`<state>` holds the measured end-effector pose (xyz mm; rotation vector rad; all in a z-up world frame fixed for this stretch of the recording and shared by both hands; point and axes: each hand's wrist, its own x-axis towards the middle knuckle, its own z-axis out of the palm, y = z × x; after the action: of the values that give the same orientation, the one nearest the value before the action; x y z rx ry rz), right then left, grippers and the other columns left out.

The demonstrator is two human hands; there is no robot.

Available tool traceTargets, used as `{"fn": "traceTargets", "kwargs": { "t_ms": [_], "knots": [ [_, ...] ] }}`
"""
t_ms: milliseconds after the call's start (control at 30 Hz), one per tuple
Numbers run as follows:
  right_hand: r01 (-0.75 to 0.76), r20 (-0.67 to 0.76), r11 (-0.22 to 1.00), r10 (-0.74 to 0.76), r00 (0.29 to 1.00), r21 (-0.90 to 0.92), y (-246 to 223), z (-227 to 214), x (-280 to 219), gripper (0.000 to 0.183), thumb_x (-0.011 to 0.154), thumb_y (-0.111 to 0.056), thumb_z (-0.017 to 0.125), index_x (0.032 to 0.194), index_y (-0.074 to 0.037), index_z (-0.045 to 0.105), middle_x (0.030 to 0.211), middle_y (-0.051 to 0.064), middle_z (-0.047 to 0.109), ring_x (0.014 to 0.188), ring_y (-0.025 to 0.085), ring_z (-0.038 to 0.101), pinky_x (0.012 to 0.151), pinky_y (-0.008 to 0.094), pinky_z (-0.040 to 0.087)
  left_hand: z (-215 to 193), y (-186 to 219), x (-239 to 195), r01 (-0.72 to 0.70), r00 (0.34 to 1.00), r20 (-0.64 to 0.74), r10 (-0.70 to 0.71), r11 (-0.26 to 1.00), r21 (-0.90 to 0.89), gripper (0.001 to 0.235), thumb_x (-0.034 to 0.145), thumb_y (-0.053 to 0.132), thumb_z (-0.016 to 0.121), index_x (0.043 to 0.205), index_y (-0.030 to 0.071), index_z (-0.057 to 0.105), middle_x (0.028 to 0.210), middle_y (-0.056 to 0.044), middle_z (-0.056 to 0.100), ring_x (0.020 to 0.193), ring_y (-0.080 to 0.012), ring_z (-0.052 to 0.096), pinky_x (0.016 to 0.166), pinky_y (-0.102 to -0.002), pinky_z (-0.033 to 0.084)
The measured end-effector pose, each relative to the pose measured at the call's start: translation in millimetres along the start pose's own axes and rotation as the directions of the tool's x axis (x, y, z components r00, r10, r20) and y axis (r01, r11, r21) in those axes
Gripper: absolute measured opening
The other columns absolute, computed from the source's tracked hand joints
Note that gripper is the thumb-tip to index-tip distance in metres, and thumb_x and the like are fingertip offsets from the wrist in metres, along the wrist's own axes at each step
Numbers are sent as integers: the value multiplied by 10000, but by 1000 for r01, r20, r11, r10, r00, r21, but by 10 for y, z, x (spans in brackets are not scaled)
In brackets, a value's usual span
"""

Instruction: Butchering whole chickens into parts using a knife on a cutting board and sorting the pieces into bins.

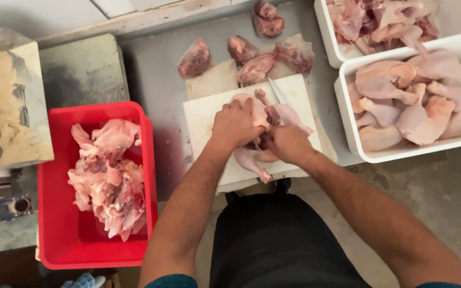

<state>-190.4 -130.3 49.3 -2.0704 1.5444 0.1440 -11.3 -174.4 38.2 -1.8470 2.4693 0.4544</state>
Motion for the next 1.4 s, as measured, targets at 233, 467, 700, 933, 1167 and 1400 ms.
{"fn": "traceTargets", "kwargs": {
  "t_ms": [233, 467, 700, 933, 1167, 1400],
  "knots": [
    [147, -63, 947, -134, 989, 285, 121, -413, -203, 308, 943, -266, 621, 763, -15, 629, 691, 226, 656, 795, 468, 672, 702, 538, 508, 22, 7, -19, 21, 995, 101, -16, 998, -56, 1048, 796, 757, 606, 1572, 88, 385, 1432, -324, 478, 1324, -534, 507, 996, -643, 510],
    [39, -62, 950, -21, 998, 309, 64, -1323, -611, 303, 964, -281, 622, 816, -24, 683, 708, 212, 686, 754, 384, 686, 706, 472, 502, -119, 65, -47, -4, 991, 134, 12, 998, -64, 1028, 799, 636, 696, 1578, 54, 363, 1467, -377, 427, 1368, -574, 443, 1063, -655, 442],
    [163, -484, 934, 11, 875, 317, 688, -1292, 261, 140, 1066, -302, 695, 1122, -177, 727, 949, 59, 713, 948, 281, 706, 819, 411, 542, 89, -54, -5, -50, 996, 77, 53, 998, -41, 948, 806, 608, 683, 1568, 109, 418, 1467, -302, 481, 1358, -528, 491, 1109, -589, 444],
    [-121, 77, 990, 116, 990, 72, 897, -346, -70, 591, 912, -425, 682, 1328, -12, 605, 1019, 217, 790, 1038, 441, 727, 925, 557, 551, -322, -233, -232, -100, 989, 94, 116, 982, -161, 793, 845, 431, 639, 1571, 190, 430, 1541, -203, 484, 1422, -450, 464, 1162, -542, 417],
    [-202, 59, 977, 198, 978, 69, 1100, 80, -176, 747, 885, -346, 693, 1522, -107, 385, 1194, 280, 662, 1093, 494, 685, 887, 598, 561, -344, -517, -228, -206, 960, 101, 263, 901, -382, 746, 749, 242, 661, 1483, 173, 548, 1550, -128, 522, 1477, -377, 412, 1232, -488, 334],
    [13, -176, 982, -46, 983, -187, 1077, -802, -1078, 435, 1010, -464, 506, 1330, -178, 577, 1145, 69, 741, 989, 359, 711, 735, 509, 541, -338, -708, -98, -185, 929, 147, 338, 773, -606, 801, 586, 28, 635, 1378, 147, 642, 1528, -122, 539, 1476, -296, 406, 1228, -463, 269]
  ]
}}
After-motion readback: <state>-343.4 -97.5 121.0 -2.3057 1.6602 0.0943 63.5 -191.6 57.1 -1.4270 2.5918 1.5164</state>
